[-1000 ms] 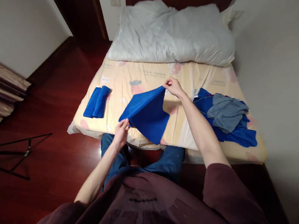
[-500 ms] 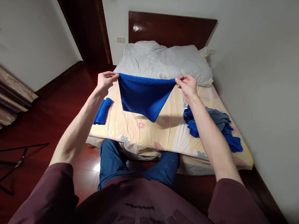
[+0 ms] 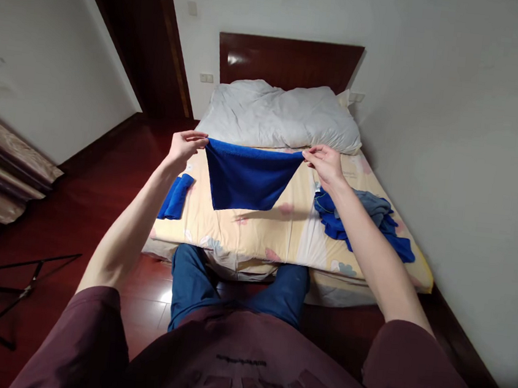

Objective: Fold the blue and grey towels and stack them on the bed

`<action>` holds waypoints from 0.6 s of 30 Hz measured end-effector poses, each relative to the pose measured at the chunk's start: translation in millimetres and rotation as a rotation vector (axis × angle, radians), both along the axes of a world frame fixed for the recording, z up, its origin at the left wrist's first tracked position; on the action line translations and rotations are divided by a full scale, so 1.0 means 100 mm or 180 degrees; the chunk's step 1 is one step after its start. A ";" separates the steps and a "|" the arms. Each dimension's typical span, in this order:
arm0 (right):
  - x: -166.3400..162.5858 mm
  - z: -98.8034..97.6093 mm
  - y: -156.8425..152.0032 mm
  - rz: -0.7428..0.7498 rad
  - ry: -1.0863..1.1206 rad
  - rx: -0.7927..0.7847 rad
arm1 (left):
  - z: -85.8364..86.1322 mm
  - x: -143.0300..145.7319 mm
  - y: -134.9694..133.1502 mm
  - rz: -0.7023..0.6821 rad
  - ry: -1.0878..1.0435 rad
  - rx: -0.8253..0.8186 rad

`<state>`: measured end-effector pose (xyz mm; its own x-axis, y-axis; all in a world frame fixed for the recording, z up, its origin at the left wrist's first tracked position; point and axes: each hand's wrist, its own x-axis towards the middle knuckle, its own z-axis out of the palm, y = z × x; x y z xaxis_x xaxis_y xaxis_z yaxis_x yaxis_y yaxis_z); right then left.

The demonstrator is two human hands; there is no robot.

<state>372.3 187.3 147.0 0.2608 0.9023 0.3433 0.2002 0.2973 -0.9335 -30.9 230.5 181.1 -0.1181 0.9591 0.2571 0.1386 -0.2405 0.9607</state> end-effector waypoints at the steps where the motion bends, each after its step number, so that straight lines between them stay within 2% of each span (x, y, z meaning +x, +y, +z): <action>1: 0.01 -0.03 -0.08 0.0037 0.0002 -0.0054 | -0.03 -0.03 -0.07 -0.0064 0.0045 -0.0040; 6: 0.09 -0.18 -0.60 0.0249 0.0029 -0.0364 | -0.16 -0.20 -0.43 -0.0400 0.0061 -0.0572; 10: 0.16 -0.24 -0.91 0.0287 0.0097 -0.0490 | -0.17 -0.29 -0.63 -0.0613 -0.0107 -0.1067; 14: 0.20 -0.25 -0.98 0.0244 0.0168 -0.0573 | -0.13 -0.30 -0.66 -0.0677 -0.0053 -0.1282; 18: 0.18 -0.28 -0.85 0.0235 0.0302 -0.0825 | -0.21 -0.27 -0.50 -0.0818 0.0129 -0.1399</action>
